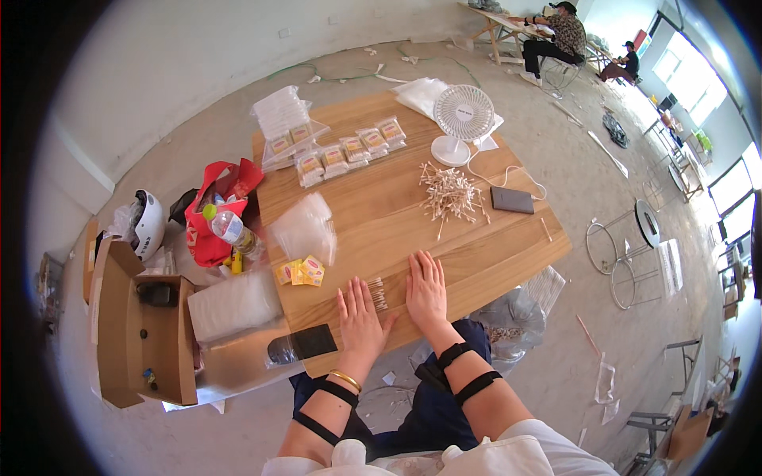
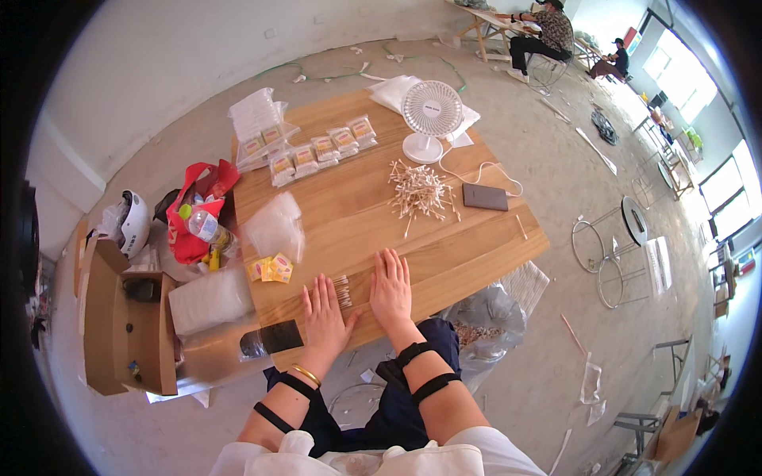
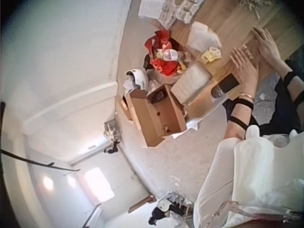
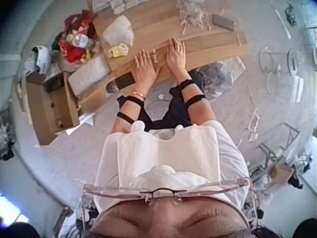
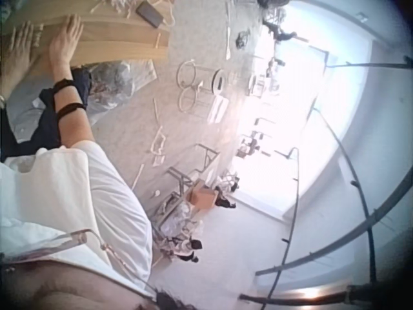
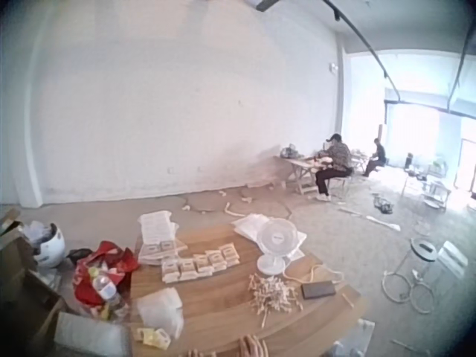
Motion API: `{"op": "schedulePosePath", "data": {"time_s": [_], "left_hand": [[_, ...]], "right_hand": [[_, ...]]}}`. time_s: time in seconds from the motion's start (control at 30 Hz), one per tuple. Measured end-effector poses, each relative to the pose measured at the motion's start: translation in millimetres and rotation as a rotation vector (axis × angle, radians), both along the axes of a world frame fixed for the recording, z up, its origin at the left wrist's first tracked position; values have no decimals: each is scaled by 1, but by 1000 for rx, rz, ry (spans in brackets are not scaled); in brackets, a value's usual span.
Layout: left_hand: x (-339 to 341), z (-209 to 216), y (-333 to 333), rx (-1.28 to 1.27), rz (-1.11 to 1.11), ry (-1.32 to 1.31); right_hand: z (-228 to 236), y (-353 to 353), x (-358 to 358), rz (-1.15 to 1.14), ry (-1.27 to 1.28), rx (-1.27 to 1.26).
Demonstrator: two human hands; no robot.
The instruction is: Counting and organizing cotton swabs into groups and packing them.
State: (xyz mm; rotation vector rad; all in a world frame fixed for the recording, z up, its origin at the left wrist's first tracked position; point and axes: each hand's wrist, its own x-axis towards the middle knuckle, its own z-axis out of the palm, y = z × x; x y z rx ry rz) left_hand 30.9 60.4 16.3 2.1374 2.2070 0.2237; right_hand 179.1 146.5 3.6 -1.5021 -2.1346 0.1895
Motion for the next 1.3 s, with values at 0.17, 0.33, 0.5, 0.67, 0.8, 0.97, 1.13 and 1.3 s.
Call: {"op": "schedulePosePath", "data": {"time_s": [0.17, 0.33, 0.5, 0.67, 0.8, 0.97, 1.13, 1.3], "left_hand": [[-8, 4, -11, -9, -25, -84], [-27, 2, -21, 101, -13, -104], [-48, -13, -41, 46, 61, -55], [-34, -15, -29, 34, 65, -95], [-27, -21, -25, 50, 94, -144], [-34, -20, -40, 9, 81, -179], [-38, -21, -70, 161, -19, -349], [-33, -16, -74, 204, 11, -399]], "right_hand": [[0, 0, 1, -3, 11, 1], [-1, 1, 8, 46, 93, -69], [15, -24, 6, 371, 22, -129], [15, -39, -16, 492, -61, -142], [-1, -44, -27, 470, -231, -57], [3, -46, -26, 469, -224, -74], [7, -45, -26, 444, -275, -74], [9, -45, -27, 459, -234, -98]]}}
